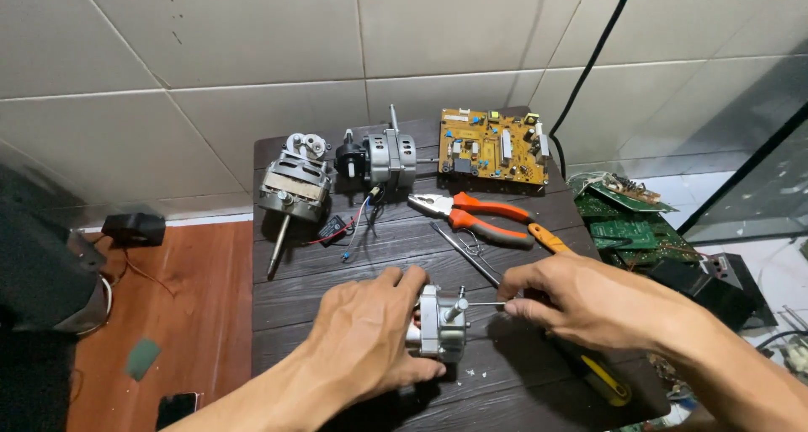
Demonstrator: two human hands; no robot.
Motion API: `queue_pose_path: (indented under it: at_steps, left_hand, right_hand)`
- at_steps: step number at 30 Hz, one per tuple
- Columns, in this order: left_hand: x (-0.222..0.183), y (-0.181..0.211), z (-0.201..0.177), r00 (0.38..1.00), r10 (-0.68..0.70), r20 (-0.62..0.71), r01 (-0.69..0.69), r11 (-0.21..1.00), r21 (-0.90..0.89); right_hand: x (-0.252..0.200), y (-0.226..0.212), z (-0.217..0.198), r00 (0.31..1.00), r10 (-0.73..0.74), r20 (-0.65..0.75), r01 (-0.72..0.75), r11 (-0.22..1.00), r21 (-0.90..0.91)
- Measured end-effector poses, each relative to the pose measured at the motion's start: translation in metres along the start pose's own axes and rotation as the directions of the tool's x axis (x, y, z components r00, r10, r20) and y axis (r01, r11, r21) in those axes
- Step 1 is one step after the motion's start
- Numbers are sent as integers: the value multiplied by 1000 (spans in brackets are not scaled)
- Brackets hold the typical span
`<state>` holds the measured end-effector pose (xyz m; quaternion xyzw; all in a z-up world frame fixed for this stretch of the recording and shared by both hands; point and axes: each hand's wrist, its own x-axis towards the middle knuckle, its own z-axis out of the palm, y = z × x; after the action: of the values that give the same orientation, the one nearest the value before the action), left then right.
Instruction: The person sits on the floor at a low table and works on a small electric motor, unscrewing and prying off its housing with a screwdriver, separating the stator and rotor, and handling screws and wires. They use pliers and a brush nearby and pick up a soldering iron near the end.
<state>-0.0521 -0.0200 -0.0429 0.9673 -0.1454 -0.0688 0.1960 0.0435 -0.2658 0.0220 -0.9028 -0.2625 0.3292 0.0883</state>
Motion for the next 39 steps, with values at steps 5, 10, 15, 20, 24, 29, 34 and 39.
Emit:
queue_pose_path:
  at_steps: [5,10,15,20,24,29,34,39]
  left_hand:
    - [1,4,-2,995,-83,61,84,996,-11]
    - [1,2,-12,990,-64,129,67,998,-17]
    - [0,0,-12,992,-3,128,3,1000,-3]
    - [-4,1,-10,979,-97,177,113,990,-85]
    - [-3,7,-14,977,-122,176,135,989,-65]
    - [0,5,-28,962,-191,195,201,979,-36]
    - [-4,-9,-31,985,-163,61,158,984,82]
    - [-5,-16,-26,990,29,-137,6,970,244]
  right_hand:
    - [-3,0,1,998,57,-10,-57,997,-46]
    - [1,19,6,1000,-7,-20,6,997,-73]
    - [4,20,6,999,-6,-37,3,998,-70]
    - [5,13,5,999,52,-11,-53,996,-67]
    - [4,12,6,998,66,12,-65,995,-78]
    - [0,8,4,982,153,112,-139,983,-120]
    - [-3,9,12,974,158,163,-140,983,-115]
    - [3,-1,26,979,-54,198,73,993,-90]
